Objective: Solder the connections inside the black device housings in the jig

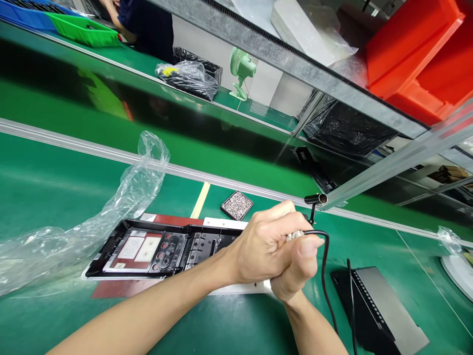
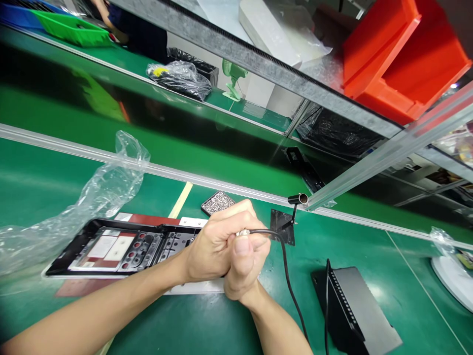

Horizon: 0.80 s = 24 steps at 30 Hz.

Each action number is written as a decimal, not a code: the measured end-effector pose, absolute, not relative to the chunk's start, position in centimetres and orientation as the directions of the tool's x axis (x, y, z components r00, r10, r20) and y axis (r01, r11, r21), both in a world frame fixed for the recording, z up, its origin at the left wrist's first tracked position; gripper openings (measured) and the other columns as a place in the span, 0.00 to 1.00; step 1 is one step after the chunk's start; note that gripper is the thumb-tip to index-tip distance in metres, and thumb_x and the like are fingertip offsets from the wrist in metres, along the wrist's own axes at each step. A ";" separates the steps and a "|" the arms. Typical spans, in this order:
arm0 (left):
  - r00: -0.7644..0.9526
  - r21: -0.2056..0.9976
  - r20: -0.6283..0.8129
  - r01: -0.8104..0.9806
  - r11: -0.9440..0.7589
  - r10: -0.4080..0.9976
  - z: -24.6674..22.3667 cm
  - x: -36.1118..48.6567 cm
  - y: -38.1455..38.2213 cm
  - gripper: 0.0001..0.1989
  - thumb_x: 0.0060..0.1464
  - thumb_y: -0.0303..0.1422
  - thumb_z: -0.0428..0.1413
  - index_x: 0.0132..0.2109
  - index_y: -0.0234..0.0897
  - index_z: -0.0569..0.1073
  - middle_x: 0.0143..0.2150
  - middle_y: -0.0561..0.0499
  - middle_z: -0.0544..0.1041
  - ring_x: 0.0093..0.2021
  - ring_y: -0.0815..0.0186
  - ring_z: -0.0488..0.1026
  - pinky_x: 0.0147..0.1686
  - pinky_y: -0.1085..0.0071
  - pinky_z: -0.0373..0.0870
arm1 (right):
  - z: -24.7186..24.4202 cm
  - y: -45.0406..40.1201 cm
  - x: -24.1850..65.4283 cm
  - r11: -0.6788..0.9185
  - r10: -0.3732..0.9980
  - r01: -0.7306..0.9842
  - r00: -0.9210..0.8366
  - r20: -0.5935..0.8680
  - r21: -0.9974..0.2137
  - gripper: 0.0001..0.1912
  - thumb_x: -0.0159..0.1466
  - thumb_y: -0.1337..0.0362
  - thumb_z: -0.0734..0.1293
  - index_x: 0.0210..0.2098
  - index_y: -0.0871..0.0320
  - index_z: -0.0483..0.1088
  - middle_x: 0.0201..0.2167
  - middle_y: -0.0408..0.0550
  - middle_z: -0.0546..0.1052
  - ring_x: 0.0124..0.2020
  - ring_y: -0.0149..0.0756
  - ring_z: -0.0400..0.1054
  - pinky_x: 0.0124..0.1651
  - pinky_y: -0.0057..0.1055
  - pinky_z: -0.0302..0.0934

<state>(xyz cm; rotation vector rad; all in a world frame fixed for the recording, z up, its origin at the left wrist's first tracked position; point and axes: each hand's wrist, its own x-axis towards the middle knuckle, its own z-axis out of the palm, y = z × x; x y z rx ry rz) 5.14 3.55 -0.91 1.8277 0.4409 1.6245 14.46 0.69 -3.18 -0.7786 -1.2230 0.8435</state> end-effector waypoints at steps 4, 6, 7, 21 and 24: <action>0.178 0.657 0.754 -0.167 -0.735 0.633 -0.9 5.2 3.6 0.07 0.64 0.31 0.57 0.39 0.32 0.77 0.31 0.51 0.69 0.33 0.68 0.66 0.31 0.70 0.64 | -2.9 0.6 14.4 0.482 0.874 -0.111 0.125 0.470 -0.869 0.22 0.71 0.51 0.57 0.23 0.55 0.57 0.21 0.38 0.56 0.22 0.29 0.51 0.25 0.31 0.49; 0.181 0.655 0.755 -0.164 -0.738 0.630 -0.9 5.2 3.6 0.07 0.64 0.32 0.57 0.39 0.33 0.76 0.31 0.51 0.69 0.33 0.68 0.65 0.31 0.71 0.64 | -2.9 0.6 14.4 0.479 0.876 -0.111 0.126 0.465 -0.871 0.22 0.71 0.52 0.57 0.24 0.55 0.57 0.21 0.39 0.57 0.23 0.30 0.52 0.24 0.31 0.47; 0.183 0.653 0.757 -0.161 -0.740 0.628 -1.0 5.2 3.6 0.07 0.64 0.32 0.56 0.39 0.34 0.76 0.31 0.51 0.69 0.33 0.68 0.65 0.31 0.71 0.64 | -2.8 0.6 14.3 0.479 0.876 -0.110 0.127 0.465 -0.871 0.22 0.71 0.52 0.56 0.24 0.55 0.57 0.21 0.39 0.57 0.23 0.30 0.53 0.24 0.31 0.46; 0.175 0.655 0.755 -0.155 -0.740 0.632 -1.0 5.2 3.4 0.07 0.64 0.32 0.56 0.39 0.34 0.77 0.31 0.51 0.70 0.33 0.68 0.66 0.31 0.70 0.64 | -3.2 0.7 14.4 0.496 0.867 -0.112 0.123 0.483 -0.861 0.23 0.71 0.51 0.58 0.23 0.55 0.57 0.20 0.38 0.55 0.21 0.29 0.49 0.26 0.31 0.50; 0.172 0.646 0.763 -0.157 -0.747 0.623 -1.0 5.2 3.5 0.06 0.64 0.30 0.55 0.39 0.33 0.76 0.32 0.50 0.71 0.33 0.67 0.67 0.31 0.70 0.64 | -3.2 0.7 14.4 0.500 0.864 -0.104 0.126 0.487 -0.860 0.24 0.71 0.51 0.57 0.21 0.55 0.56 0.19 0.38 0.54 0.21 0.29 0.48 0.25 0.32 0.49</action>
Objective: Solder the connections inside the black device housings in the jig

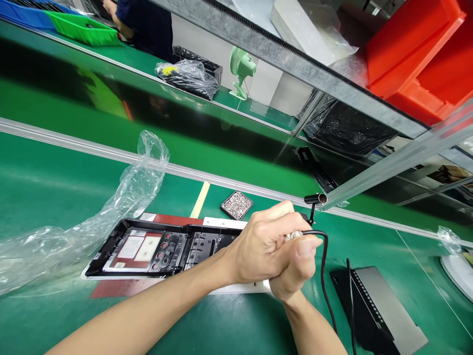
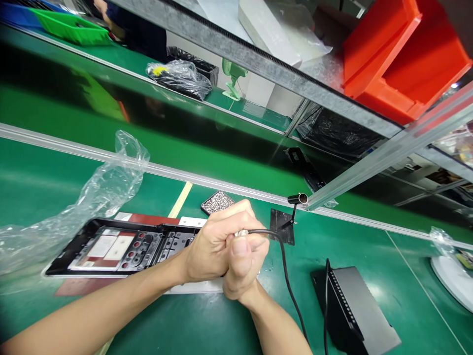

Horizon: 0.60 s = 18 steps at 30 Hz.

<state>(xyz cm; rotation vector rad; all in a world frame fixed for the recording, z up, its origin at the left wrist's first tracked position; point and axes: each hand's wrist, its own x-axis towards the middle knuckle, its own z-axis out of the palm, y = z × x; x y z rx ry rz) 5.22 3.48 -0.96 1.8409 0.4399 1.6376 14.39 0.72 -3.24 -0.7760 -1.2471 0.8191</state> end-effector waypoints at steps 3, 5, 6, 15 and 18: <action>0.165 0.642 0.767 -0.160 -0.750 0.621 -1.0 5.2 3.6 0.07 0.64 0.31 0.55 0.39 0.34 0.76 0.31 0.50 0.71 0.33 0.68 0.67 0.30 0.70 0.64 | -3.3 0.7 14.4 0.499 0.864 -0.098 0.132 0.486 -0.861 0.24 0.71 0.52 0.56 0.21 0.55 0.56 0.18 0.39 0.55 0.21 0.29 0.49 0.25 0.33 0.49; 0.166 0.645 0.763 -0.159 -0.747 0.624 -1.0 5.2 3.6 0.07 0.64 0.32 0.56 0.39 0.35 0.76 0.31 0.51 0.71 0.33 0.68 0.67 0.30 0.70 0.64 | -3.3 0.6 14.4 0.498 0.864 -0.098 0.135 0.484 -0.862 0.23 0.70 0.53 0.56 0.20 0.55 0.57 0.18 0.39 0.55 0.21 0.30 0.49 0.25 0.33 0.49; 0.166 0.645 0.763 -0.158 -0.747 0.624 -1.0 5.2 3.6 0.07 0.64 0.32 0.56 0.38 0.35 0.76 0.31 0.51 0.71 0.32 0.68 0.67 0.30 0.70 0.64 | -3.3 0.6 14.4 0.498 0.864 -0.100 0.136 0.484 -0.861 0.23 0.70 0.53 0.57 0.20 0.55 0.57 0.18 0.39 0.54 0.21 0.30 0.49 0.25 0.34 0.49; 0.172 0.658 0.752 -0.134 -0.741 0.636 -1.1 5.2 3.5 0.08 0.64 0.33 0.56 0.38 0.34 0.76 0.30 0.50 0.71 0.32 0.67 0.67 0.30 0.69 0.65 | -3.8 0.6 14.6 0.475 0.878 -0.110 0.122 0.463 -0.873 0.24 0.71 0.52 0.54 0.21 0.55 0.56 0.20 0.38 0.54 0.21 0.28 0.48 0.27 0.33 0.50; 0.177 0.659 0.751 -0.138 -0.739 0.636 -1.2 5.2 3.5 0.09 0.64 0.33 0.56 0.38 0.34 0.77 0.31 0.50 0.71 0.33 0.67 0.67 0.30 0.69 0.65 | -3.6 0.6 14.6 0.474 0.879 -0.111 0.125 0.461 -0.873 0.23 0.71 0.53 0.55 0.22 0.55 0.56 0.20 0.38 0.55 0.22 0.29 0.50 0.27 0.33 0.51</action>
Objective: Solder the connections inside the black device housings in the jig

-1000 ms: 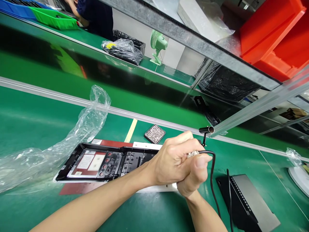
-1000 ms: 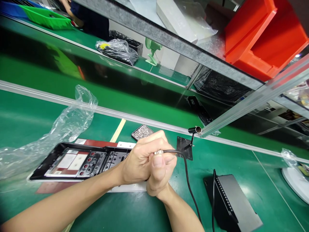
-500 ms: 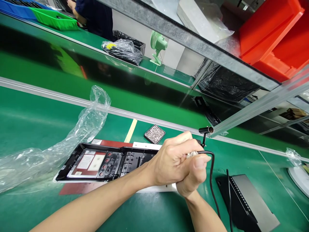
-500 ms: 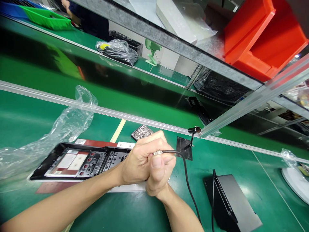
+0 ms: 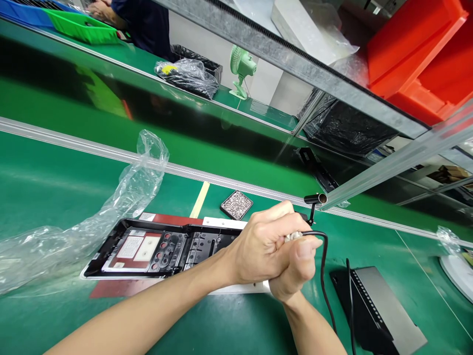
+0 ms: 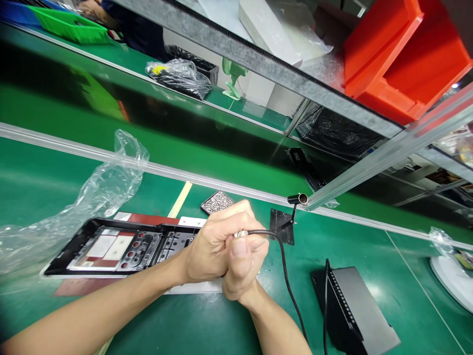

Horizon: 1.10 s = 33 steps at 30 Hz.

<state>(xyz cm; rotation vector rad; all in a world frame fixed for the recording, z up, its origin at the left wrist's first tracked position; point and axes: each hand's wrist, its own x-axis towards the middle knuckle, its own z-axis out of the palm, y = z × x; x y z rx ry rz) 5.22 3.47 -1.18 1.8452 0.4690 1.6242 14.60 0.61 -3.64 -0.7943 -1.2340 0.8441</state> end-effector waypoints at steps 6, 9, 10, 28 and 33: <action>0.172 0.656 0.754 -0.137 -0.742 0.634 -1.1 5.2 3.5 0.08 0.64 0.31 0.56 0.37 0.33 0.76 0.30 0.50 0.70 0.32 0.67 0.67 0.29 0.70 0.64 | -4.0 0.6 14.7 0.480 0.875 -0.115 0.129 0.466 -0.870 0.23 0.71 0.52 0.54 0.21 0.55 0.55 0.20 0.38 0.54 0.21 0.29 0.48 0.28 0.34 0.49; 0.171 0.652 0.757 -0.134 -0.746 0.631 -1.1 5.2 3.5 0.07 0.63 0.31 0.56 0.37 0.34 0.76 0.30 0.50 0.70 0.32 0.68 0.67 0.30 0.70 0.64 | -4.3 0.6 14.7 0.470 0.881 -0.114 0.122 0.457 -0.875 0.24 0.70 0.51 0.54 0.20 0.55 0.54 0.19 0.38 0.53 0.21 0.30 0.48 0.27 0.35 0.48; 0.170 0.653 0.756 -0.132 -0.745 0.632 -1.1 5.2 3.5 0.07 0.64 0.31 0.56 0.37 0.34 0.76 0.30 0.50 0.70 0.32 0.68 0.67 0.30 0.70 0.64 | -4.3 0.6 14.7 0.465 0.884 -0.113 0.118 0.453 -0.878 0.24 0.70 0.51 0.55 0.20 0.54 0.55 0.19 0.39 0.53 0.21 0.30 0.48 0.27 0.35 0.48; 0.181 0.642 0.765 -0.127 -0.756 0.619 -0.9 5.1 3.4 0.08 0.63 0.31 0.54 0.37 0.34 0.75 0.30 0.51 0.69 0.32 0.67 0.66 0.29 0.70 0.64 | -4.0 0.6 14.6 0.487 0.871 -0.114 0.127 0.474 -0.866 0.23 0.70 0.52 0.55 0.20 0.55 0.54 0.18 0.39 0.54 0.20 0.30 0.48 0.27 0.35 0.48; 0.184 0.641 0.765 -0.127 -0.757 0.617 -0.9 5.1 3.4 0.08 0.64 0.31 0.53 0.36 0.35 0.75 0.30 0.50 0.69 0.32 0.67 0.66 0.29 0.70 0.64 | -3.9 0.5 14.7 0.495 0.866 -0.104 0.135 0.481 -0.863 0.21 0.68 0.55 0.55 0.20 0.55 0.55 0.18 0.39 0.55 0.20 0.30 0.49 0.26 0.34 0.48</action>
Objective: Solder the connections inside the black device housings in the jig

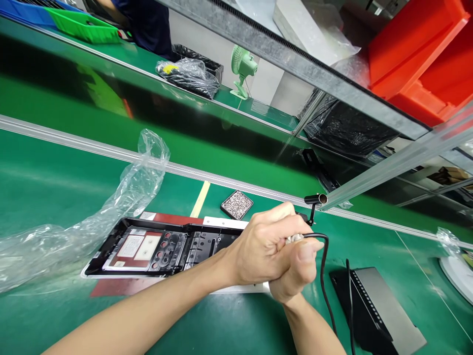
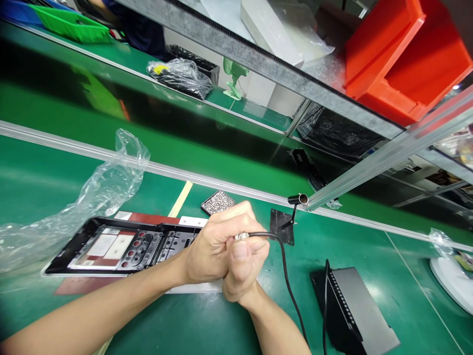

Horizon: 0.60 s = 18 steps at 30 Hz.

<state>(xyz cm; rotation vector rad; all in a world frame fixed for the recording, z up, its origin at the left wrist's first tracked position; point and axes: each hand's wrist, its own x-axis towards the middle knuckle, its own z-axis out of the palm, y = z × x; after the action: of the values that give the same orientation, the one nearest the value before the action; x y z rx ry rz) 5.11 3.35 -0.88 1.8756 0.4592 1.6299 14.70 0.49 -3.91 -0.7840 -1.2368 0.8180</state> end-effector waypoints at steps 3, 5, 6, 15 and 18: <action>0.179 0.641 0.766 -0.132 -0.756 0.618 -0.8 5.1 3.3 0.09 0.64 0.31 0.53 0.36 0.35 0.74 0.30 0.50 0.70 0.32 0.68 0.66 0.29 0.70 0.64 | -4.1 0.5 14.7 0.504 0.861 -0.102 0.142 0.489 -0.858 0.22 0.69 0.55 0.54 0.20 0.55 0.55 0.18 0.39 0.56 0.20 0.29 0.50 0.26 0.34 0.49; 0.179 0.639 0.768 -0.135 -0.758 0.615 -0.8 5.1 3.3 0.09 0.64 0.31 0.53 0.36 0.34 0.74 0.29 0.50 0.70 0.32 0.68 0.66 0.30 0.70 0.64 | -4.2 0.6 14.7 0.508 0.858 -0.104 0.146 0.492 -0.855 0.22 0.69 0.55 0.54 0.20 0.56 0.55 0.18 0.39 0.55 0.20 0.29 0.50 0.26 0.33 0.50; 0.180 0.638 0.769 -0.135 -0.758 0.614 -0.7 5.1 3.3 0.09 0.64 0.30 0.53 0.35 0.34 0.74 0.29 0.50 0.70 0.32 0.68 0.66 0.30 0.70 0.64 | -4.2 0.6 14.7 0.509 0.857 -0.104 0.147 0.493 -0.854 0.22 0.69 0.55 0.54 0.20 0.56 0.54 0.18 0.39 0.55 0.20 0.29 0.50 0.27 0.33 0.50; 0.176 0.630 0.775 -0.141 -0.763 0.607 -0.7 5.1 3.2 0.08 0.64 0.30 0.53 0.35 0.34 0.74 0.29 0.50 0.69 0.32 0.68 0.65 0.29 0.70 0.63 | -4.4 0.4 14.8 0.519 0.852 -0.115 0.152 0.501 -0.847 0.20 0.68 0.54 0.56 0.22 0.55 0.55 0.20 0.39 0.54 0.21 0.30 0.49 0.26 0.34 0.48; 0.184 0.640 0.767 -0.141 -0.756 0.615 -0.8 5.1 3.2 0.10 0.64 0.31 0.53 0.35 0.34 0.74 0.29 0.50 0.69 0.32 0.68 0.65 0.29 0.70 0.62 | -4.6 0.4 14.8 0.516 0.854 -0.122 0.143 0.500 -0.848 0.20 0.69 0.54 0.55 0.22 0.54 0.55 0.20 0.39 0.55 0.21 0.30 0.50 0.26 0.35 0.49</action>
<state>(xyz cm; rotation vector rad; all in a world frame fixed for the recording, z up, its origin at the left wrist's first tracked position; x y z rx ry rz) 5.10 3.18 -0.77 1.8672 0.4440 1.6303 14.83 0.44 -4.57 -0.7524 -1.2277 0.8091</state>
